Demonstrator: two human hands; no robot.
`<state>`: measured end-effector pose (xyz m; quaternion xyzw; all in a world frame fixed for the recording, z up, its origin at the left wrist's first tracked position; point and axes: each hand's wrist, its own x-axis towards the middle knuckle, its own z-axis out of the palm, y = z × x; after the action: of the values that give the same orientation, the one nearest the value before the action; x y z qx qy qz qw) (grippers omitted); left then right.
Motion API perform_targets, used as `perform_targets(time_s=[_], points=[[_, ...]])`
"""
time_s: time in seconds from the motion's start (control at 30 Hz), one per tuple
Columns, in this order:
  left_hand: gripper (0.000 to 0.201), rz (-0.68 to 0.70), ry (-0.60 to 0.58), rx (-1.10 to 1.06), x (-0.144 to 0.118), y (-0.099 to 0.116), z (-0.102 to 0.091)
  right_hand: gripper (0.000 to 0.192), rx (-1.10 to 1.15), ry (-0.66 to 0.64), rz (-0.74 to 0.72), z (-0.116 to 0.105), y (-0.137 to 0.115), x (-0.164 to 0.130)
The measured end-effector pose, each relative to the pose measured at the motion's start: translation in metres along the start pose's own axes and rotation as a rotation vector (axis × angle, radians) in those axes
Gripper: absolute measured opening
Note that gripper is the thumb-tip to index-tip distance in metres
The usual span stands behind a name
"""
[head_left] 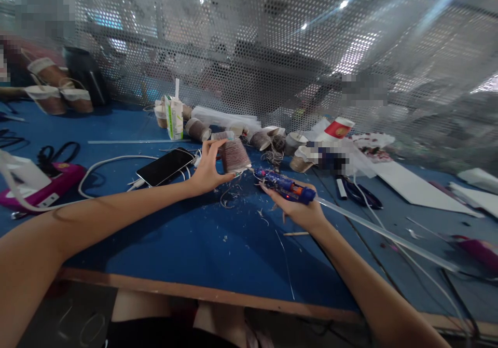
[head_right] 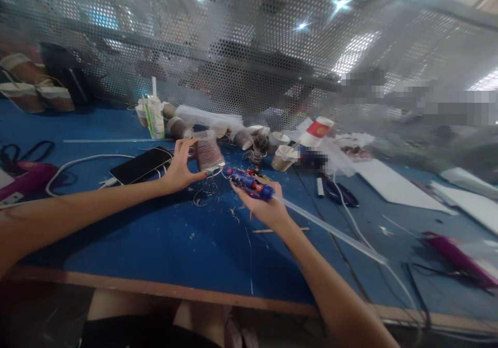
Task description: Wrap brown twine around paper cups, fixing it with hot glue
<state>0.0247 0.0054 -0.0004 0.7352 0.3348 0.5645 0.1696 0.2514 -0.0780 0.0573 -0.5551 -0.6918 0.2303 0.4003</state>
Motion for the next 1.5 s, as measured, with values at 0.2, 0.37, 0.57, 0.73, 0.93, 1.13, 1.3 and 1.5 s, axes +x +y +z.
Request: perform_targets(time_s=[0.2,0.37,0.57,0.73,0.93,1.13,1.3,1.5], points=[[0.082,0.003,-0.007,-0.023,0.000,-0.002,0.001,0.036,0.013,0.042,-0.020,-0.002,0.004,0.003],[0.082,-0.011,-0.016,-0.029,0.000,0.000,0.000,0.034,0.058,0.046,0.052,-0.004,0.008,0.005],[0.080,0.030,-0.005,-0.040,0.000,0.000,0.000,0.033,0.030,0.049,0.071,-0.005,0.009,0.006],[0.081,0.052,-0.006,-0.070,-0.001,-0.001,0.001,0.036,-0.250,0.062,-0.097,-0.013,0.018,0.014],[0.080,0.023,0.006,-0.090,-0.002,-0.003,0.001,0.051,-0.685,-0.160,-0.288,-0.046,0.039,0.033],[0.080,0.039,0.004,-0.116,-0.003,-0.003,0.001,0.096,-0.374,-0.060,-0.351,-0.066,0.044,0.041],[0.080,0.061,-0.029,-0.084,-0.003,-0.002,0.001,0.077,0.091,0.073,-0.286,-0.039,0.026,0.031],[0.082,0.052,-0.006,-0.060,-0.003,-0.003,0.003,0.054,0.446,-0.156,-0.093,0.018,0.004,0.006]])
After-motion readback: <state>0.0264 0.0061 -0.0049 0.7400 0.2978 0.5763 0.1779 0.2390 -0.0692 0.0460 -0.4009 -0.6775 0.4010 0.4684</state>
